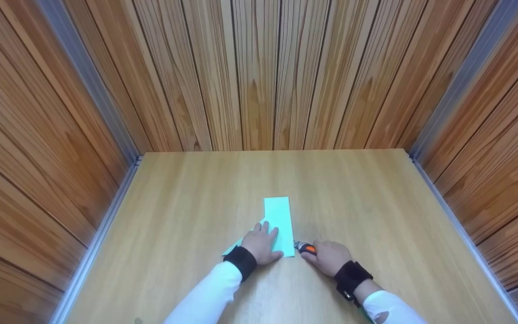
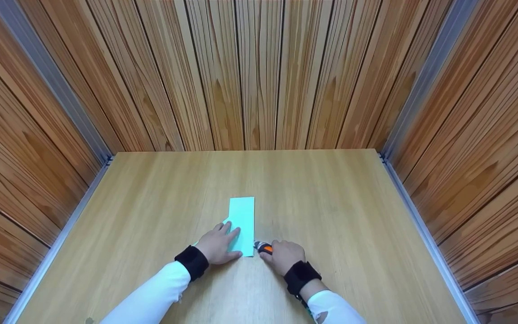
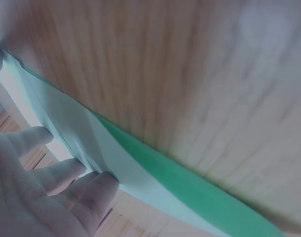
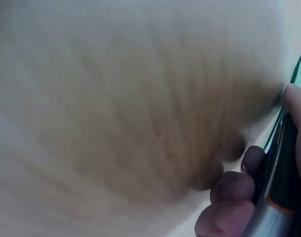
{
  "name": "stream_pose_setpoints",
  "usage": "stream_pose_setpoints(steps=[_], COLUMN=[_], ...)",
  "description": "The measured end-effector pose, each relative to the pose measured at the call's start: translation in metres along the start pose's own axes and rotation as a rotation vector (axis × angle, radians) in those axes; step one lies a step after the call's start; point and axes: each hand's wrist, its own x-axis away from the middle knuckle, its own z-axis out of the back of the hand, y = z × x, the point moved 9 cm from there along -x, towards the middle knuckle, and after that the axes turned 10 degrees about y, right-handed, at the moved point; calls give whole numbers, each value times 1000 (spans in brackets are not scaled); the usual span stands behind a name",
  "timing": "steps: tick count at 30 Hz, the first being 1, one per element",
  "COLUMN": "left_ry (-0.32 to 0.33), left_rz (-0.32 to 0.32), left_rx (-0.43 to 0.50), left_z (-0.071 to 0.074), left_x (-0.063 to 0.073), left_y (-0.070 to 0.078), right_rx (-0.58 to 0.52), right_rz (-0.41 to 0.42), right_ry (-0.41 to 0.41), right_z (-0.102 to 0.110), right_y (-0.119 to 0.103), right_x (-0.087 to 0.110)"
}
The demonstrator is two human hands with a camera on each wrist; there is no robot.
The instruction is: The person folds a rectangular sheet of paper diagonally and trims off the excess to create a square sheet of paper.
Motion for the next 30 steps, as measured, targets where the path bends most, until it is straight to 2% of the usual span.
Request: stream_pose_setpoints(steps=[6,11,17,25,30], left_ry=[-12,-18,-4,-4,2], left_rz=[3,0,-10,-13,-15], left_rx=[-10,-22,-23,-38,-39], left_z=[-1,-2,-1,3,-1], left_x=[0,-1,-1,0,-2], left_y=[-1,-1,2,1,1], right_rx=[-6,-7,5,-7,-6], right_rz=[3,18,3,16,-16], right_ry=[-14,10,19,48,15], right_z=[-1,0,0,1,0], right_y=[-4,-8,0,-7,-2], right_x=[-3,-7,-6,-11,-12])
